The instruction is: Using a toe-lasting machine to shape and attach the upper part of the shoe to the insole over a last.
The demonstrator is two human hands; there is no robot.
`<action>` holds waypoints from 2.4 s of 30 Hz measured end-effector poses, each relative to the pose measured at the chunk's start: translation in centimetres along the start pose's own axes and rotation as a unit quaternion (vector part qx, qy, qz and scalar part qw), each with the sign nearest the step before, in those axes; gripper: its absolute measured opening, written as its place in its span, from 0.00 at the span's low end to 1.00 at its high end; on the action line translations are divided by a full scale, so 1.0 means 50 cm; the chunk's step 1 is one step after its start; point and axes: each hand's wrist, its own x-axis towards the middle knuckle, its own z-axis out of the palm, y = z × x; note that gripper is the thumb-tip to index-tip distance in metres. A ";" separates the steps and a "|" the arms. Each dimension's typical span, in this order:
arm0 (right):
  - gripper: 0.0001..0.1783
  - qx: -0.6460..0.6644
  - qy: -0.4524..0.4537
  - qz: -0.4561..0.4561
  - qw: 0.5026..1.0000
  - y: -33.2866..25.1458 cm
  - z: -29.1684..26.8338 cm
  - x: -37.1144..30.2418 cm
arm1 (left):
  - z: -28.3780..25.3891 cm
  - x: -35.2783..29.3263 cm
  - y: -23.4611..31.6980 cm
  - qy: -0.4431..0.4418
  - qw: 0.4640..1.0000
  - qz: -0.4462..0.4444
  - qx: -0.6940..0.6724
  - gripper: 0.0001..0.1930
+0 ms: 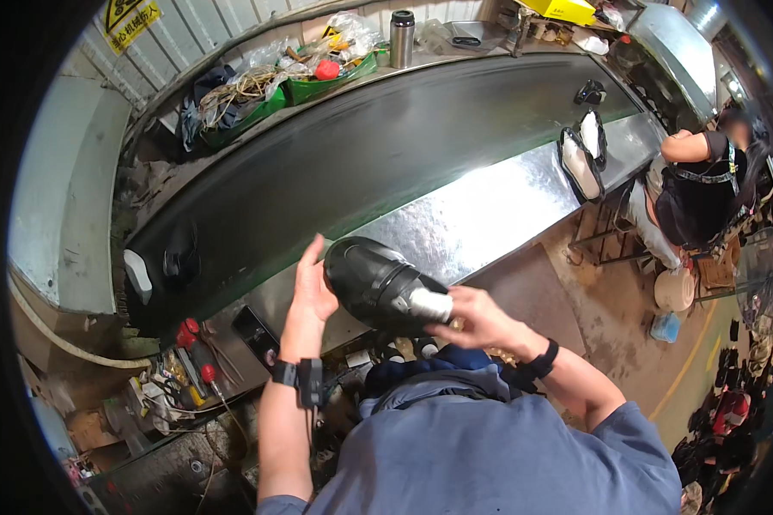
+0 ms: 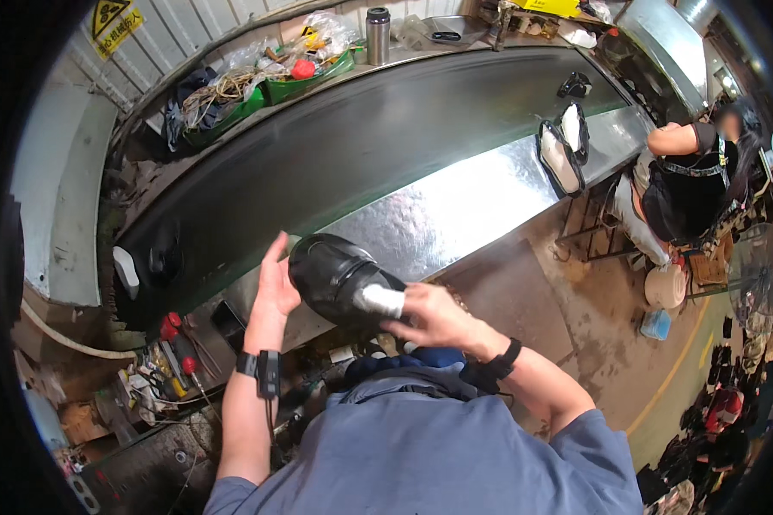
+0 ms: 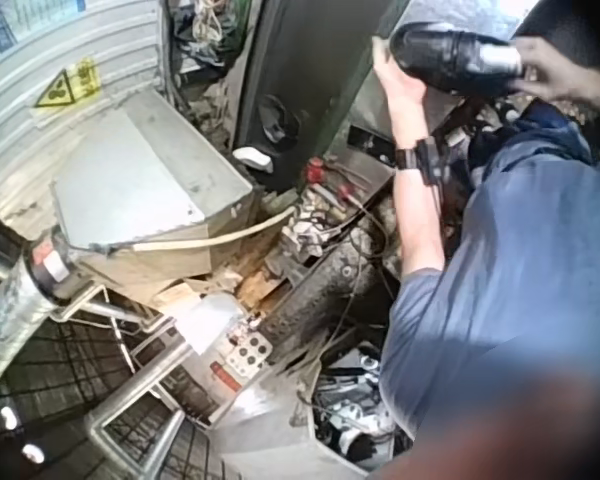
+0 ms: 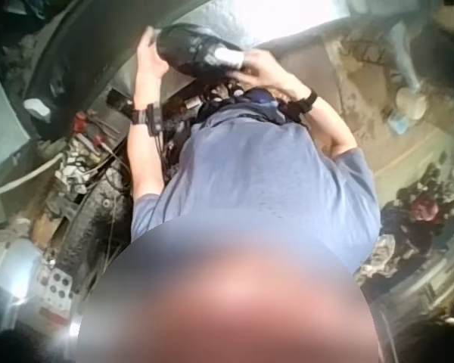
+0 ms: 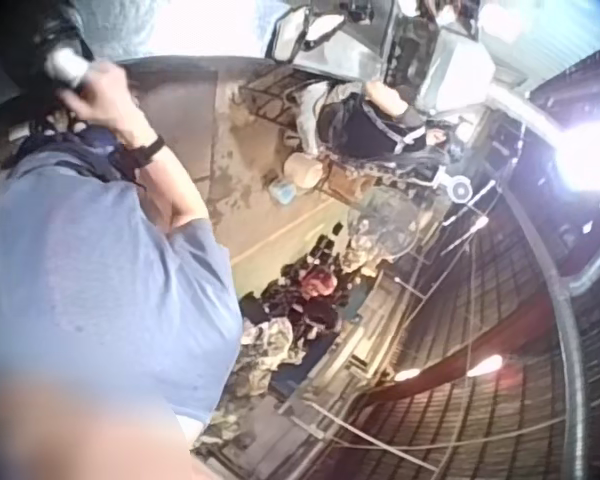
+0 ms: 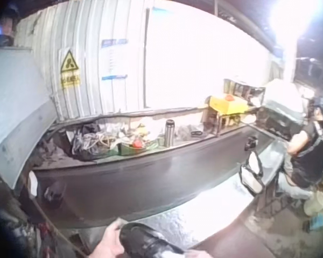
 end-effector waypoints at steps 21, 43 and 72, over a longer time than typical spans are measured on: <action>0.53 0.132 0.027 0.051 0.990 0.125 0.233 -0.015 | -0.214 0.103 -0.053 0.407 0.790 0.280 0.362 0.23; 0.61 0.366 -0.180 0.141 0.902 0.079 0.134 0.055 | -0.103 -0.050 -0.107 0.511 0.692 0.326 0.393 0.18; 0.16 0.414 -0.495 0.178 0.743 -0.907 0.631 -0.250 | -0.381 -1.202 -0.789 0.743 0.207 0.607 0.191 0.48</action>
